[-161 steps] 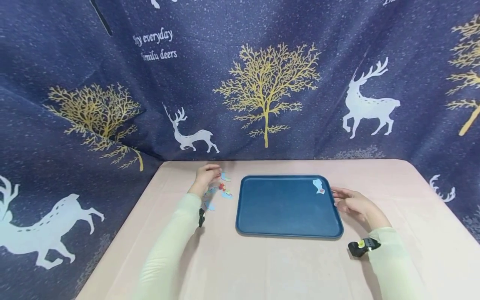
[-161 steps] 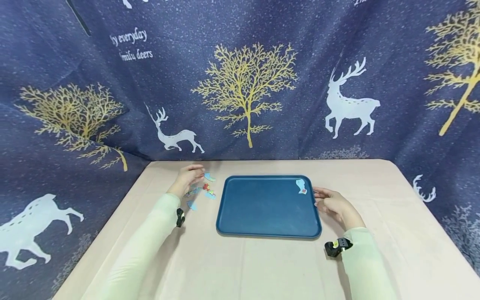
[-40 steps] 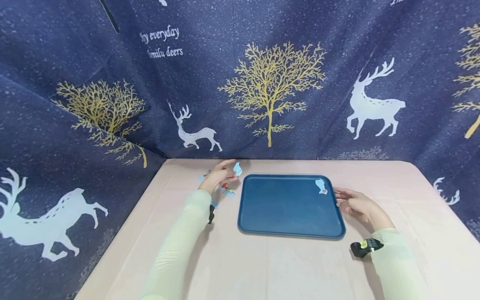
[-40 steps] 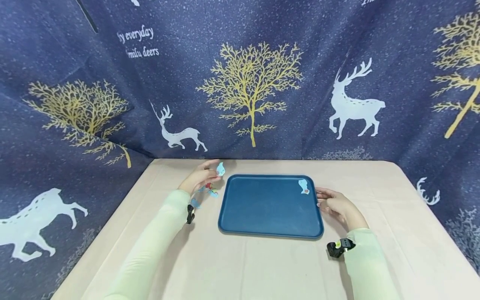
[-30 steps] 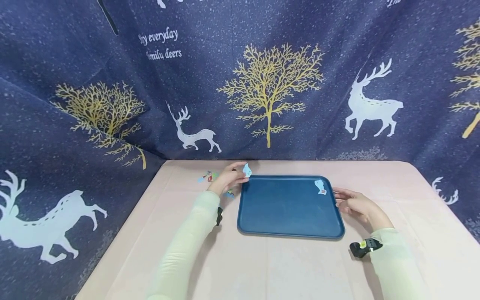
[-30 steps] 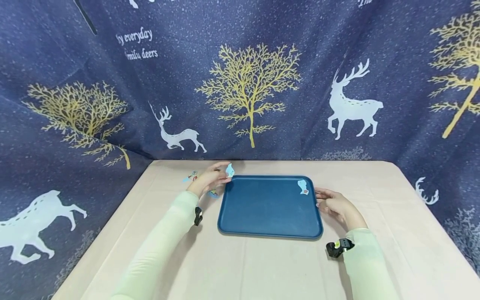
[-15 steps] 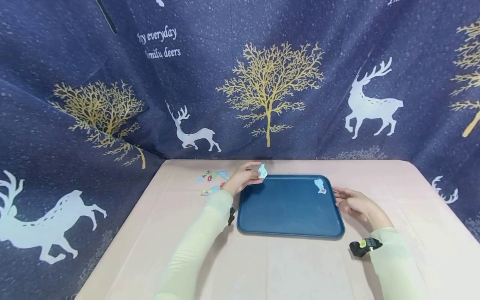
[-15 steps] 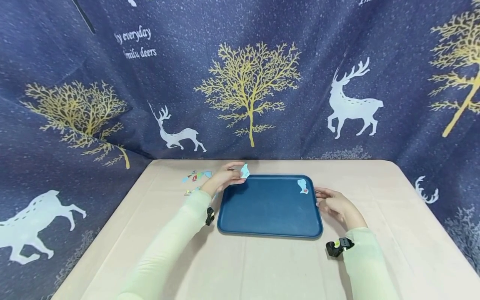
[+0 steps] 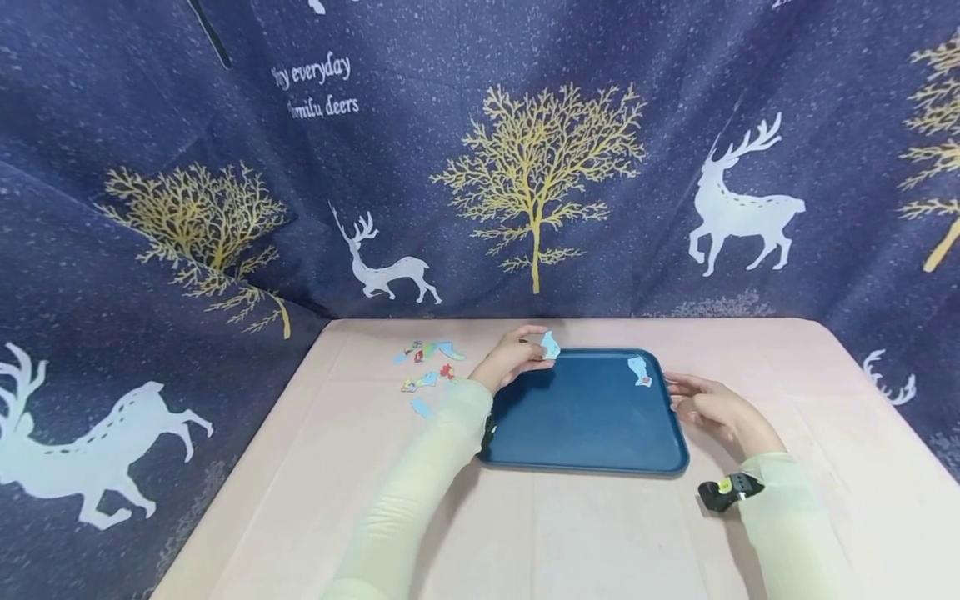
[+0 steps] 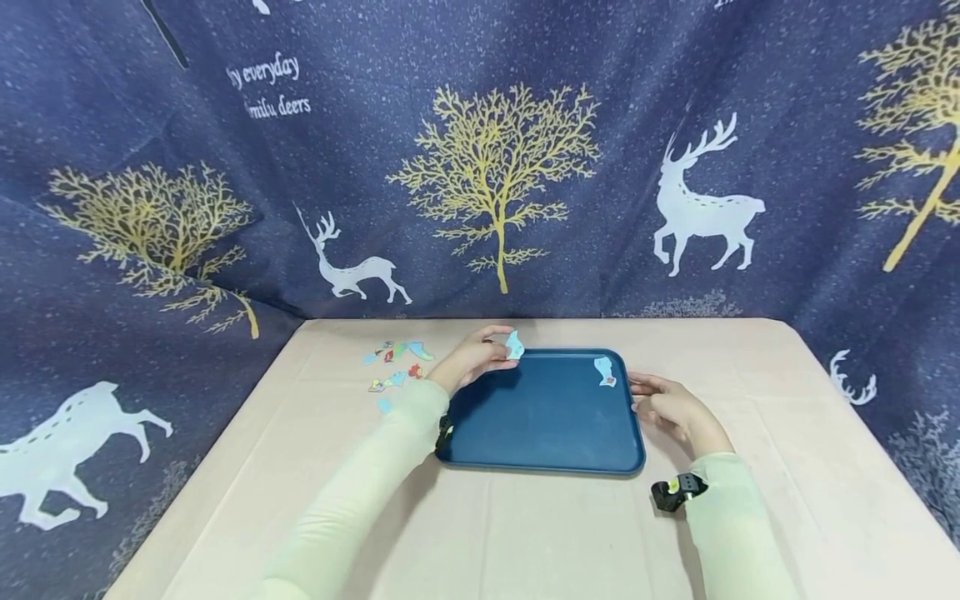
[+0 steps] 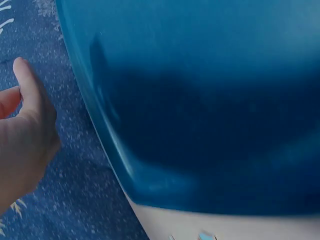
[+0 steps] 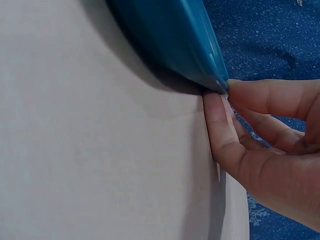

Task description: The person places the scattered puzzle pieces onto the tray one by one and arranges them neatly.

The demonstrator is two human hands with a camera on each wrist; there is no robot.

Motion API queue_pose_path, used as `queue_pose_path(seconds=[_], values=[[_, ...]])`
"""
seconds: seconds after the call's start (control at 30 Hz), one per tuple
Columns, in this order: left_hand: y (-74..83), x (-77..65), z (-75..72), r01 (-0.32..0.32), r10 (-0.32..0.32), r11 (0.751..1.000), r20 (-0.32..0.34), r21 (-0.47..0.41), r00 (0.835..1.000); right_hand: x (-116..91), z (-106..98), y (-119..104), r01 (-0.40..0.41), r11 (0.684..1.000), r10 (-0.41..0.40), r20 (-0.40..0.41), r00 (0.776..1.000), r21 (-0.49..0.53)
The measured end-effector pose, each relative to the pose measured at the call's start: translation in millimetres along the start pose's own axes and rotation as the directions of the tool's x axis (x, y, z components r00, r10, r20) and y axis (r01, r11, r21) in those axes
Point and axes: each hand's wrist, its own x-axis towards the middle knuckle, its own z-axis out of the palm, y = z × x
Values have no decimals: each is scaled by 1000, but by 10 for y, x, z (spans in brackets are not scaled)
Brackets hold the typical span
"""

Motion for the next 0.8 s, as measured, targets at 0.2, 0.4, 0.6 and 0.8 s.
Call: queue_pose_path(seconds=[0.2,0.4,0.6,0.8], values=[[-45,45,179,10,-10,1000,-8,13,1000,-3,12,-1,0,1000,0,-7,1000,1],[-118,92,362,-8,15,991,-51,136,999,-24,14,-15,8,1000,-8,-10,1000,11],[-192,169,560,-13,28,991,-111,130,993,-10,9,-21,-5,1000,5,-14,1000,23],[-230,223,750,13,6,991,-141,132,990,1,5,0,7,999,-6,-11,1000,36]])
